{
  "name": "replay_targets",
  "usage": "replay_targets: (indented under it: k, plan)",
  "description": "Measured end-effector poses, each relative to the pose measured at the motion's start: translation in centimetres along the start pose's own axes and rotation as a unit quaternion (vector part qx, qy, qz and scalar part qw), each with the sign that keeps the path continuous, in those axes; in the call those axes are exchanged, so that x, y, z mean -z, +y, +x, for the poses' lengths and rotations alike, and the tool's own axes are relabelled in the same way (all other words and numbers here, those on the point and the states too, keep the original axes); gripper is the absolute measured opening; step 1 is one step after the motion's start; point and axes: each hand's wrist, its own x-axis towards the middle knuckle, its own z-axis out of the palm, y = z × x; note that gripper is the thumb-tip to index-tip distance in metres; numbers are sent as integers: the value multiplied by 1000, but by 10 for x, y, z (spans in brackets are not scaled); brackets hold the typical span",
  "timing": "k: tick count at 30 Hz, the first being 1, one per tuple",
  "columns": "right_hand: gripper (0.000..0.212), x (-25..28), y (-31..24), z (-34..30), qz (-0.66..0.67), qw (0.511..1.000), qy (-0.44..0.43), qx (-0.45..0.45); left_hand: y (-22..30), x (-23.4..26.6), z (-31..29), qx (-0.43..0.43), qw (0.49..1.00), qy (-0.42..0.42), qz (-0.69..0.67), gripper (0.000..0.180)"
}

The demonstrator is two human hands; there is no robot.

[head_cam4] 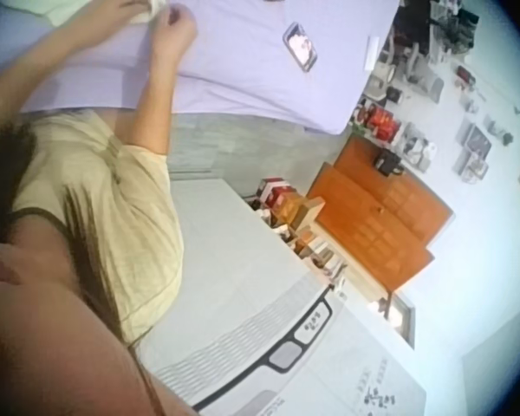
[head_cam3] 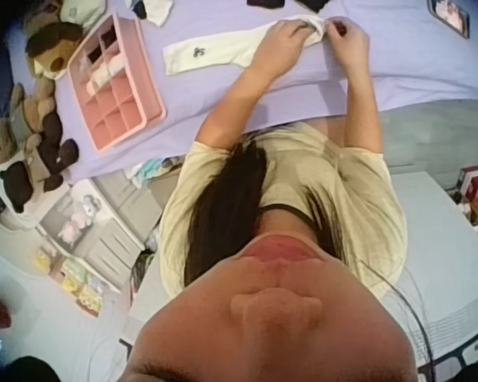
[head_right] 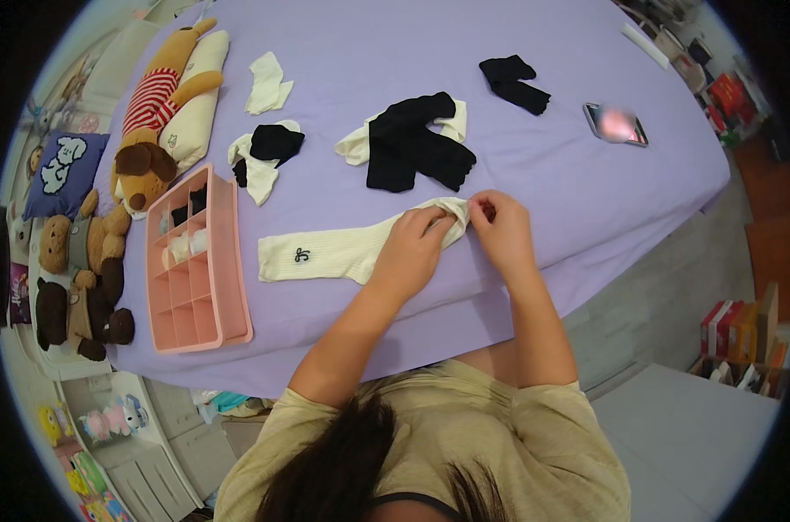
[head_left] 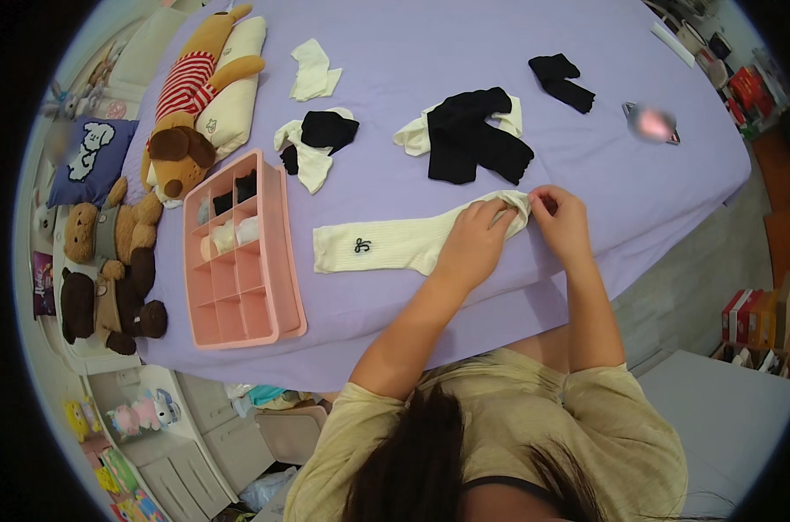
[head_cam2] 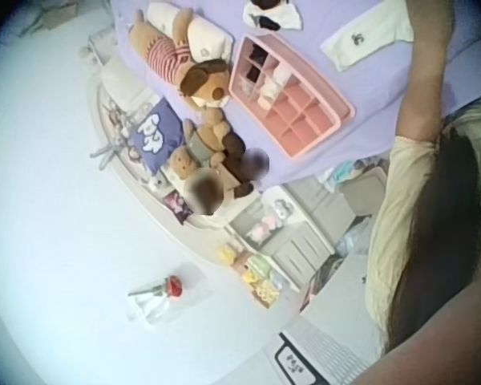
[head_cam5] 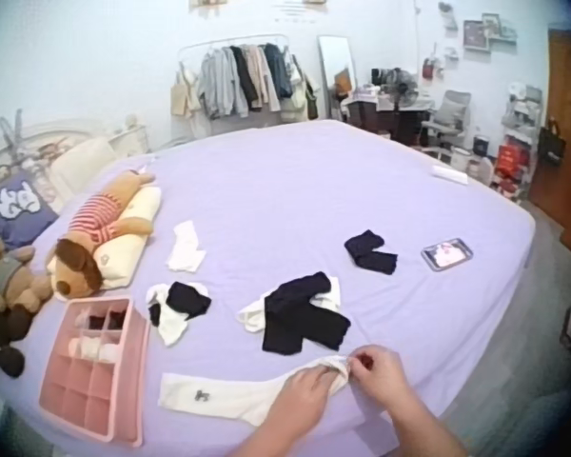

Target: The person folds several pairs of socks one by one on a bed and places them into a pink compartmentalized organizer. The socks include black, white, and cream-colored pairs, some with patterns. The person smooths and folds each sock neatly before placing it into a compartment.

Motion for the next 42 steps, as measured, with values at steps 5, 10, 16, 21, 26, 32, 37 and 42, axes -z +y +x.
replay_targets:
  k: [5,10,16,21,26,32,37,42]
  plan:
    - [10,-3,1,-4,-1,998,55,40,-1,0,0,-10,1000,-4,-4,39]
    - [9,-4,-17,-11,-30,991,54,123,2,1,2,-22,999,-17,38,38]
    - [20,-9,-19,-6,-76,982,79,156,1,-1,0,-25,996,-48,72,40]
    - [21,-16,-10,0,-84,988,0,128,-2,0,-8,-20,994,-55,94,42]
    - [18,-15,-7,1,-88,992,2,89,10,46,-30,69,974,-141,161,52]
    - [18,-18,-4,-1,-88,992,26,91,-24,96,-85,294,906,-67,297,54]
    - [18,-18,-7,-1,-89,992,26,89,-32,105,-88,358,849,64,383,54]
    - [17,-16,-9,1,-79,993,15,86,-39,122,-84,418,838,118,332,49]
